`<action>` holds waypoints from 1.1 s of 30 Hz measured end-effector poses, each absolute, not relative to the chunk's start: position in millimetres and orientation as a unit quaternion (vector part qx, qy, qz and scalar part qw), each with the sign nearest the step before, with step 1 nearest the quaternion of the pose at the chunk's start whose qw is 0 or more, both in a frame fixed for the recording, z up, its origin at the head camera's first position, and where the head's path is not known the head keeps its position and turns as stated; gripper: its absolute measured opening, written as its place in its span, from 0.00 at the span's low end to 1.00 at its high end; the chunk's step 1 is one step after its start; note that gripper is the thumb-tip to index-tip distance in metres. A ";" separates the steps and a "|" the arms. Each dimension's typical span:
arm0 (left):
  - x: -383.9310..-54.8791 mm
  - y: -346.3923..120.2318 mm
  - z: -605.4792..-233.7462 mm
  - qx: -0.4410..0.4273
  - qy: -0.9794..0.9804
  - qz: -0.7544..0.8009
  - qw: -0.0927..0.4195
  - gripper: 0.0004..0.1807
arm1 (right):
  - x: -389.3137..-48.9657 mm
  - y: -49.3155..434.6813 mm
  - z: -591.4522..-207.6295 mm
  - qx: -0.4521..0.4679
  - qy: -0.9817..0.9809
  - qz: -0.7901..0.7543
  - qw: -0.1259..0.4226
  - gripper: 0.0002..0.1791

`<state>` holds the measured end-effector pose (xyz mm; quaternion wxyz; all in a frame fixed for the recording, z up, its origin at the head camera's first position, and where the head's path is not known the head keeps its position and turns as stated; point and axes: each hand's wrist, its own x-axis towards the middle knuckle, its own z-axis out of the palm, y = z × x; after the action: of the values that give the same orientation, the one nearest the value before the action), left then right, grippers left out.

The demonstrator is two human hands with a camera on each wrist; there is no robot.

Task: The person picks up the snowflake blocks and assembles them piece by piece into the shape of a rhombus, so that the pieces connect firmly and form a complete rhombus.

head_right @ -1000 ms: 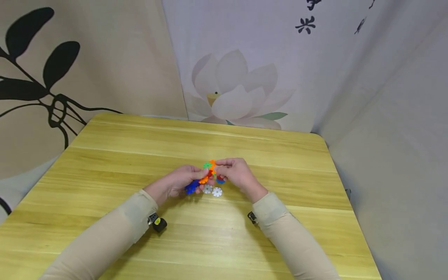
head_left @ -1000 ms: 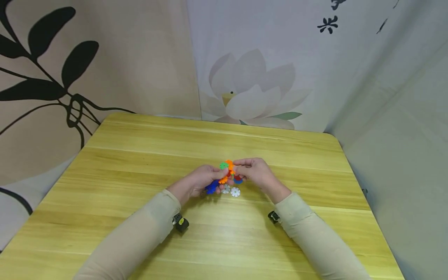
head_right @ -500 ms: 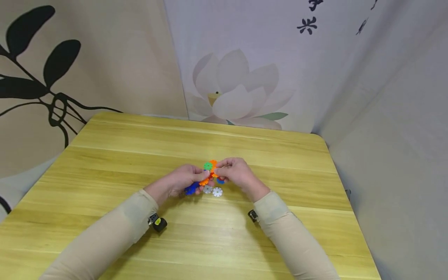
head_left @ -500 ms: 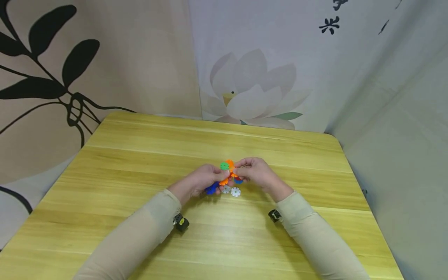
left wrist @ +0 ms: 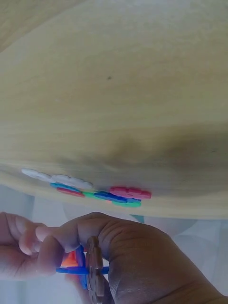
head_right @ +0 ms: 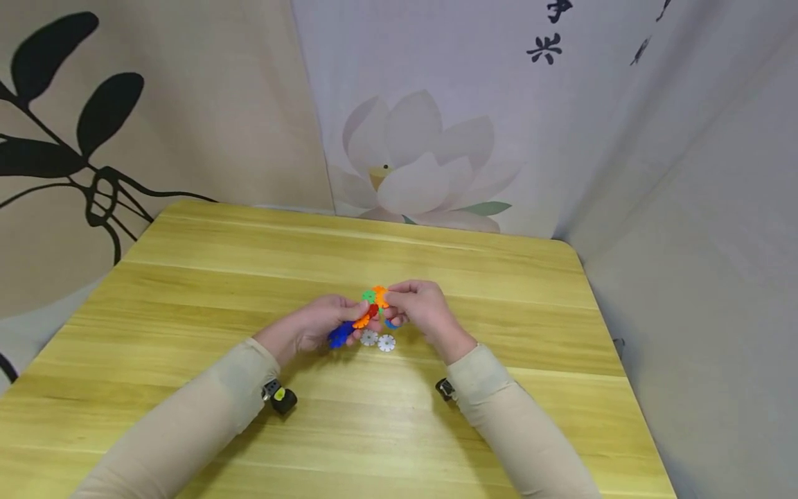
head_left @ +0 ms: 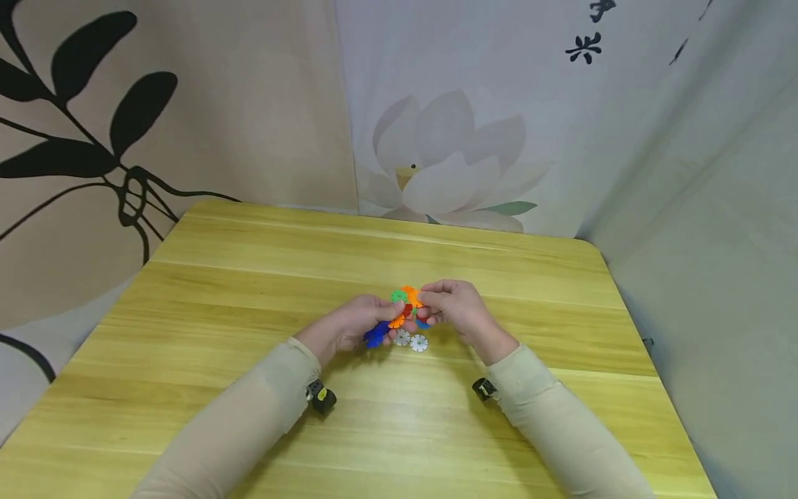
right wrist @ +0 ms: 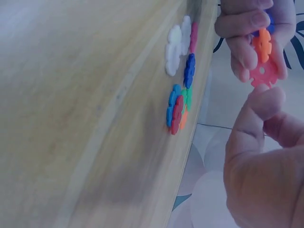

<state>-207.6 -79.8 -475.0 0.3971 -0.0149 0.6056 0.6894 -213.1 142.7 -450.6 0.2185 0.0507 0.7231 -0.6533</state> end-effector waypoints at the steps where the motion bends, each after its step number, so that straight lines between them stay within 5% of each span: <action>1: -207.8 -79.6 -474.8 -0.017 0.606 0.690 0.395 0.23 | -212.8 142.6 -450.5 0.054 0.725 -0.651 0.219 0.19; 33: -205.5 -74.2 -477.1 -0.015 0.674 0.662 0.329 0.19 | -214.0 145.1 -463.4 0.010 0.761 -0.615 0.208 0.17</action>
<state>-205.5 -74.2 -477.1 0.3290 -0.0147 0.6737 0.6616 -214.0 145.1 -463.4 0.2084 0.0101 0.7605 -0.6149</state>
